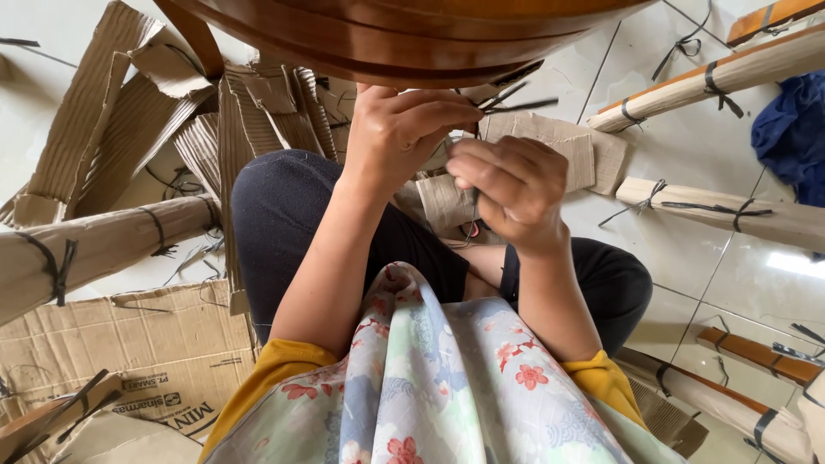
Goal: Wrapping wooden stool legs with corrugated cardboard and securing them with plastic ties for protection.
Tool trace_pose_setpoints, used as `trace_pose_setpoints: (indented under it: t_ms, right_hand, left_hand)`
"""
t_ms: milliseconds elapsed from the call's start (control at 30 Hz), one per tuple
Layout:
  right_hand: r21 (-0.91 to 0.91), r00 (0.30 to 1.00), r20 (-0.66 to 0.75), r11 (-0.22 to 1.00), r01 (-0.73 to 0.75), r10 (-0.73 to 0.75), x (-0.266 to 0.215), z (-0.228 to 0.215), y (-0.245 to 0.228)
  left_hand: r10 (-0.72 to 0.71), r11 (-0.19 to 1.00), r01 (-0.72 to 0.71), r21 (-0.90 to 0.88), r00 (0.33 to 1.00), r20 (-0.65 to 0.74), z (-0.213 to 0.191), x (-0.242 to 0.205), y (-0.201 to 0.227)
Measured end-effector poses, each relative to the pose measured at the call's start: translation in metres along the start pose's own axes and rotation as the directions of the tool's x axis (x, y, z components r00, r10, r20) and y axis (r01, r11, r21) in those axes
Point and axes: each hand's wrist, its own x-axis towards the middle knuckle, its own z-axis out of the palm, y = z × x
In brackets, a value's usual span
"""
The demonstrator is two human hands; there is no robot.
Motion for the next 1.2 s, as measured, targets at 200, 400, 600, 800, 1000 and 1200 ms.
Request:
trace_pose_setpoints:
  t_ms: [200,400,600,800,1000,1200]
  right_hand:
    - [0.123,0.984,-0.176,0.992,-0.008,0.03,0.002,0.03,0.004]
    - [0.066,0.922,-0.33,0.979,-0.194,0.205,-0.013,0.034,0.02]
    - [0.067,0.868,-0.417,0.962,-0.265,0.268,-0.018,0.042,0.021]
    - [0.086,0.863,-0.405,0.952,-0.294,0.303,-0.011,0.038,0.015]
    - [0.0,0.901,-0.394,0.981,-0.195,0.18,-0.012,0.04,0.02]
    - [-0.074,0.896,-0.419,0.978,-0.193,0.145,-0.012,0.042,0.018]
  left_hand:
    - [-0.012,0.993,0.012,-0.114,1.0,-0.005,0.004,0.001,-0.003]
    - [0.048,0.996,-0.05,0.073,0.998,0.026,0.005,-0.007,-0.004]
    - [0.037,0.993,-0.045,0.107,0.997,0.073,0.009,-0.014,-0.01]
    - [-0.023,1.0,0.023,-0.009,1.0,0.012,0.013,-0.016,-0.007]
    - [-0.118,0.99,0.113,-0.086,0.992,-0.05,0.01,-0.007,0.006]
    - [-0.085,0.996,0.081,-0.027,0.979,-0.188,0.022,-0.015,-0.003]
